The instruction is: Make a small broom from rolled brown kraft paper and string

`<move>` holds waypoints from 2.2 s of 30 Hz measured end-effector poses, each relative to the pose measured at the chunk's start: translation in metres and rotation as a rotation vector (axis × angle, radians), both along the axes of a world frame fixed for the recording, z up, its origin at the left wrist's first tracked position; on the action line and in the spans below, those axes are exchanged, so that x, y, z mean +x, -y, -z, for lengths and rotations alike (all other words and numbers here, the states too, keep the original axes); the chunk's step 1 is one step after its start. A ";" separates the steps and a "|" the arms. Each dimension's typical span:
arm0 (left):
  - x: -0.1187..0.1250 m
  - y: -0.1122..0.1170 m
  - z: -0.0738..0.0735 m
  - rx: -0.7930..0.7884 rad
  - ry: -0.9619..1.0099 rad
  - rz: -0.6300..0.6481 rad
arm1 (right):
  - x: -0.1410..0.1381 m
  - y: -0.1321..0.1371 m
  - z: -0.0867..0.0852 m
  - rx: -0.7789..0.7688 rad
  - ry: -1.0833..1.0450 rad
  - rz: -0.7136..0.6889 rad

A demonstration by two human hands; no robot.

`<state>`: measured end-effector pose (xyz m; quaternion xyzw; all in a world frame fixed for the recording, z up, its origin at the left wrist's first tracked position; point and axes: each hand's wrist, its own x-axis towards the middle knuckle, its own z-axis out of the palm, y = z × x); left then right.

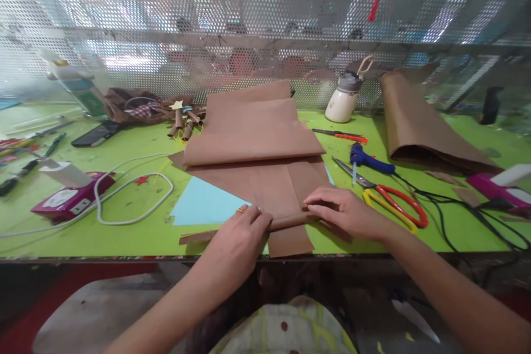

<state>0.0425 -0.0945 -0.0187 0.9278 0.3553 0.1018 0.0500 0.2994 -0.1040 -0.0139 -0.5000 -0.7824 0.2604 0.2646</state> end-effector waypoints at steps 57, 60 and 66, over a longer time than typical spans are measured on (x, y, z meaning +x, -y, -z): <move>-0.038 -0.137 -0.111 -0.358 0.979 -0.273 | -0.073 -0.024 0.008 0.385 0.472 -0.130; -0.023 -0.127 -0.110 -0.493 0.912 -0.167 | -0.076 -0.029 0.009 0.395 0.483 -0.125; -0.023 -0.106 -0.141 -0.623 0.974 0.033 | -0.059 -0.043 -0.004 0.301 0.422 -0.263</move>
